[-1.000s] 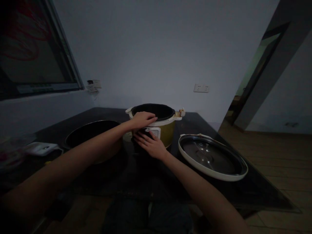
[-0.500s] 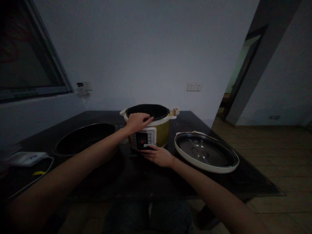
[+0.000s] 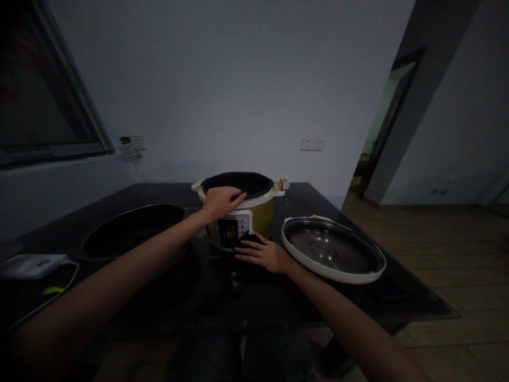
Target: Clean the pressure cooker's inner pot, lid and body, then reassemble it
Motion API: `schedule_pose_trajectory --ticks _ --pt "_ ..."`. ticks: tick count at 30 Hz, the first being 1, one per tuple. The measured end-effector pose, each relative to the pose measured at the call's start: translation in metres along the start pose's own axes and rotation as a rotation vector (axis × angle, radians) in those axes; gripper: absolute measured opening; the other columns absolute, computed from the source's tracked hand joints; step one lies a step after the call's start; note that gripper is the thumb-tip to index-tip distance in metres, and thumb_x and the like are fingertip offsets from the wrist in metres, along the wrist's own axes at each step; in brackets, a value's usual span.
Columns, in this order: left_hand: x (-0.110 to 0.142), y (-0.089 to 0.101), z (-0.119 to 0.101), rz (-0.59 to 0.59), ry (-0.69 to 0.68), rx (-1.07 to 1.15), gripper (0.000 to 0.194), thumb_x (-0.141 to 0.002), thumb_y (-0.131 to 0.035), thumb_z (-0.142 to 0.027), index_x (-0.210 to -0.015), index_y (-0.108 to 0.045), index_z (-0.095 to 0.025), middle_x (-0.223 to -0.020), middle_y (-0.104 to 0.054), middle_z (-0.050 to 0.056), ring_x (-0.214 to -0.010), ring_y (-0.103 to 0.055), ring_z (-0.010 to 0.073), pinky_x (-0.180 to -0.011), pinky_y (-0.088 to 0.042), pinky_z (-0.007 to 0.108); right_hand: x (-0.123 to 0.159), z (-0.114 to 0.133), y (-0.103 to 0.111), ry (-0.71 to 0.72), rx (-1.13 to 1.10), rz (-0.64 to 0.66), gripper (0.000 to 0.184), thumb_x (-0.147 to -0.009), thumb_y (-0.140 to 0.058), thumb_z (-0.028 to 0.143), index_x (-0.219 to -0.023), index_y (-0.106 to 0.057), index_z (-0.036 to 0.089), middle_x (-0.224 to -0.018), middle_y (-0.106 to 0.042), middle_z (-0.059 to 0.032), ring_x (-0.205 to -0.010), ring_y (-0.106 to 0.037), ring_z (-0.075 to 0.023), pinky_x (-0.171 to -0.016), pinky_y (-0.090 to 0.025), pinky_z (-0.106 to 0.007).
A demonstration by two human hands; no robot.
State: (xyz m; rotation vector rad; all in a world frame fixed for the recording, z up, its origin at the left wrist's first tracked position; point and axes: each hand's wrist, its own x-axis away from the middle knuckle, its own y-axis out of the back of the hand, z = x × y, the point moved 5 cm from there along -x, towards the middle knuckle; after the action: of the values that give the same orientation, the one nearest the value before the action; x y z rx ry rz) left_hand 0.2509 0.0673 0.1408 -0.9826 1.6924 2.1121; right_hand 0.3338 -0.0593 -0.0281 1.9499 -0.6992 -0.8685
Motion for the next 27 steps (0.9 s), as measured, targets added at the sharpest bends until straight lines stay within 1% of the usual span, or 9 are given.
schedule_pose_trajectory --ticks 2,5,10,13,16,20,23,25,27 --pt "0.000 0.000 -0.001 0.016 0.013 -0.007 0.048 -0.095 -0.032 -0.048 -0.080 -0.069 -0.021 -0.082 -0.072 0.005 -0.077 -0.064 0.0198 -0.057 -0.031 0.028 -0.005 -0.006 0.007 -0.070 0.036 -0.047 0.058 -0.091 -0.038 0.013 -0.147 -0.026 0.026 -0.148 -0.040 0.0002 -0.143 -0.023 -0.0195 -0.116 -0.016 -0.050" --pt "0.000 0.000 -0.001 0.048 0.045 -0.009 0.049 -0.096 -0.030 -0.047 -0.081 -0.069 -0.021 -0.085 -0.072 0.006 -0.080 -0.065 0.0202 -0.059 -0.033 0.029 -0.021 -0.016 0.017 -0.250 0.085 -0.127 0.065 -0.086 -0.041 0.010 -0.147 -0.025 0.026 -0.149 -0.039 -0.0015 -0.144 -0.016 -0.0235 -0.115 -0.017 -0.054" --pt "-0.002 -0.001 0.002 0.075 0.082 0.004 0.057 -0.098 -0.021 -0.044 -0.081 -0.070 -0.020 -0.088 -0.074 0.007 -0.083 -0.066 0.0208 -0.061 -0.035 0.029 -0.050 -0.025 0.032 -0.568 0.081 -0.326 0.075 -0.078 -0.044 0.005 -0.148 -0.026 0.027 -0.156 -0.024 -0.0027 -0.145 0.007 -0.0307 -0.112 -0.007 -0.065" --pt "-0.004 -0.002 0.006 0.092 0.111 0.016 0.061 -0.098 -0.017 -0.045 -0.085 -0.072 -0.021 -0.088 -0.074 0.007 -0.084 -0.067 0.0219 -0.062 -0.036 0.030 -0.062 -0.020 0.038 -0.658 0.047 -0.384 0.077 -0.078 -0.046 0.007 -0.149 -0.023 0.024 -0.158 -0.014 -0.0053 -0.143 0.013 -0.0324 -0.111 -0.006 -0.066" --pt "-0.004 -0.003 0.008 0.104 0.133 0.027 0.061 -0.098 -0.017 -0.045 -0.088 -0.073 -0.021 -0.089 -0.074 0.007 -0.085 -0.068 0.0229 -0.064 -0.038 0.030 -0.071 -0.010 0.042 -0.769 -0.014 -0.426 0.080 -0.082 -0.050 0.014 -0.151 -0.009 0.020 -0.159 -0.003 -0.0089 -0.143 0.015 -0.0328 -0.112 -0.011 -0.064" --pt "-0.004 -0.005 0.009 0.111 0.146 0.029 0.062 -0.097 -0.017 -0.047 -0.089 -0.073 -0.021 -0.089 -0.074 0.008 -0.086 -0.067 0.0234 -0.066 -0.039 0.030 -0.084 0.003 0.045 -1.012 -0.126 -0.567 0.076 -0.091 -0.042 0.024 -0.151 0.003 0.019 -0.159 0.008 -0.0085 -0.143 0.014 -0.0302 -0.112 -0.018 -0.060" --pt "-0.004 -0.006 0.010 0.113 0.140 0.029 0.063 -0.097 -0.017 -0.048 -0.090 -0.073 -0.021 -0.089 -0.074 0.008 -0.087 -0.067 0.0232 -0.066 -0.039 0.030 -0.087 0.011 0.034 -1.202 -0.232 -0.682 0.070 -0.095 -0.034 0.031 -0.150 0.005 0.015 -0.158 0.011 -0.0102 -0.144 0.013 -0.0262 -0.113 -0.020 -0.055" --pt "-0.004 -0.005 0.009 0.112 0.138 0.031 0.064 -0.097 -0.016 -0.049 -0.090 -0.073 -0.020 -0.089 -0.074 0.008 -0.087 -0.067 0.0233 -0.065 -0.038 0.030 -0.084 0.017 0.016 -1.299 -0.301 -0.740 0.071 -0.096 -0.031 0.034 -0.149 0.009 0.011 -0.158 0.011 -0.0134 -0.144 0.013 -0.0240 -0.113 -0.020 -0.053" --pt "-0.004 -0.004 0.009 0.106 0.134 0.030 0.064 -0.097 -0.016 -0.049 -0.088 -0.073 -0.020 -0.088 -0.074 0.008 -0.085 -0.067 0.0238 -0.064 -0.037 0.030 -0.080 0.025 -0.008 -1.318 -0.331 -0.757 0.073 -0.096 -0.026 0.033 -0.146 0.019 0.007 -0.156 0.013 -0.0191 -0.143 0.012 -0.0240 -0.111 -0.020 -0.056"
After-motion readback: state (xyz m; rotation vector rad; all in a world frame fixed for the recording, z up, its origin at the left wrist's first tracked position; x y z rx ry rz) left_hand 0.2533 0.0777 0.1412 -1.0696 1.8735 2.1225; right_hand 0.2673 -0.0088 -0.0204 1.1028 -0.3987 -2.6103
